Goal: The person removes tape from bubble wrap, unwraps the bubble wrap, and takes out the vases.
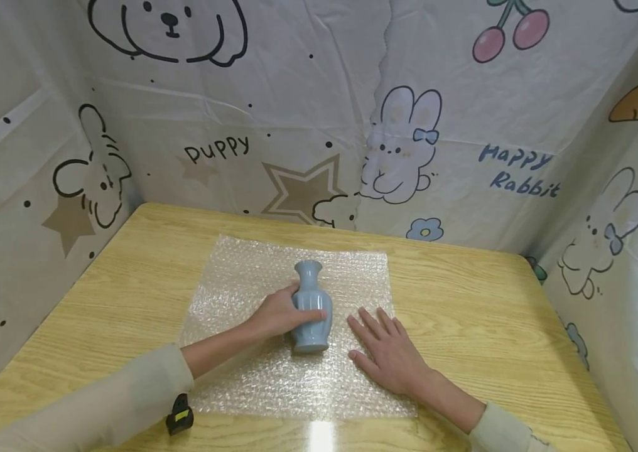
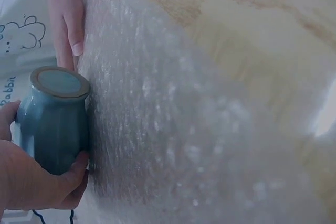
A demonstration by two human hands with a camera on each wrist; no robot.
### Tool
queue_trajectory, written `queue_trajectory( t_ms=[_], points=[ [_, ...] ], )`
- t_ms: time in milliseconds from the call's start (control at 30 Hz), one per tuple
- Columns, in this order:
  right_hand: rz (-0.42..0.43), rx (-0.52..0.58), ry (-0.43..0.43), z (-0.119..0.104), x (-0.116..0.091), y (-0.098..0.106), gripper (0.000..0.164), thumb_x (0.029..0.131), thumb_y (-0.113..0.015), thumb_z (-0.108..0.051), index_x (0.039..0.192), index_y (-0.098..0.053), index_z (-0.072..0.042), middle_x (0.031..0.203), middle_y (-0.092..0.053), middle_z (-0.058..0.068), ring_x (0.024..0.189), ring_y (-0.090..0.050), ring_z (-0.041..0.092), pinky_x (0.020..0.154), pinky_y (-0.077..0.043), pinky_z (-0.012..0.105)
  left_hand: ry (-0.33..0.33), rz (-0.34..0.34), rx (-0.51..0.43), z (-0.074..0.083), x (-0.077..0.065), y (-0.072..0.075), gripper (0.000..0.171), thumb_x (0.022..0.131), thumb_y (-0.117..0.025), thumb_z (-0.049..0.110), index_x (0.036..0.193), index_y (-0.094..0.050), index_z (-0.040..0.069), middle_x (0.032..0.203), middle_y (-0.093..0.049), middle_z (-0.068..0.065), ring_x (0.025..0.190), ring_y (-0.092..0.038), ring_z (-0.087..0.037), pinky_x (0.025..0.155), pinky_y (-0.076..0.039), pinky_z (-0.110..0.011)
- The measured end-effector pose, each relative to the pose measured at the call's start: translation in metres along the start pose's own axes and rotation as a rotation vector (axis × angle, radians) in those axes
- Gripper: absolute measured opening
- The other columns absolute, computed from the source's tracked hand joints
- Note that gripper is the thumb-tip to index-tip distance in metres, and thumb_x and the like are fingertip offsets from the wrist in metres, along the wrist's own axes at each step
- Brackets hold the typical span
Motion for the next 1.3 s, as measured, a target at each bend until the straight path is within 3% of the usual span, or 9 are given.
queue_trajectory(
  t_ms=[233, 500, 800, 1300],
  points=[
    [0.001, -0.015, 0.003, 0.0, 0.0, -0.001, 0.061, 0.094, -0.032, -0.054, 0.146, -0.027, -0.022, 0.148, -0.026, 0.008, 0.132, -0.023, 0.04, 0.101, -0.024, 0.058, 0.036, -0.035, -0.014, 0.0, 0.001, 0.0, 0.101, 0.064, -0.075, 0.056, 0.142, -0.033, 0.008, 0.104, -0.063, -0.008, 0.081, -0.061, -0.018, 0.071, -0.051, -0.034],
    [0.005, -0.014, 0.006, 0.0, -0.001, -0.001, 0.061, 0.094, -0.032, -0.053, 0.146, -0.028, -0.021, 0.148, -0.026, 0.008, 0.132, -0.022, 0.04, 0.101, -0.023, 0.058, 0.062, -0.096, -0.116, -0.003, 0.002, -0.002, 0.102, 0.064, -0.078, 0.051, 0.143, -0.029, 0.009, 0.104, -0.061, -0.008, 0.082, -0.061, -0.019, 0.073, -0.051, -0.034],
    [0.007, -0.017, 0.01, 0.002, -0.001, -0.003, 0.061, 0.094, -0.032, -0.054, 0.146, -0.028, -0.021, 0.148, -0.026, 0.008, 0.132, -0.021, 0.04, 0.101, -0.023, 0.059, 0.098, -0.086, -0.158, -0.004, 0.002, -0.001, 0.103, 0.064, -0.08, 0.045, 0.142, -0.026, 0.002, 0.115, -0.056, -0.015, 0.092, -0.059, -0.023, 0.08, -0.05, -0.039],
    [0.006, -0.017, 0.005, 0.002, 0.0, -0.004, 0.061, 0.094, -0.032, -0.053, 0.146, -0.029, -0.021, 0.148, -0.026, 0.007, 0.133, -0.02, 0.038, 0.101, -0.023, 0.058, 0.031, -0.065, -0.117, 0.0, -0.01, -0.002, 0.105, 0.06, -0.082, 0.047, 0.139, -0.027, 0.006, 0.115, -0.054, -0.013, 0.098, -0.056, -0.026, 0.081, -0.049, -0.041]
  ],
)
Point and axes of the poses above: each hand's wrist, its own x-axis towards the middle knuckle, its own y-axis out of the back of the hand, z = x × y, the point moved 4 cm from there along x, towards the middle knuckle
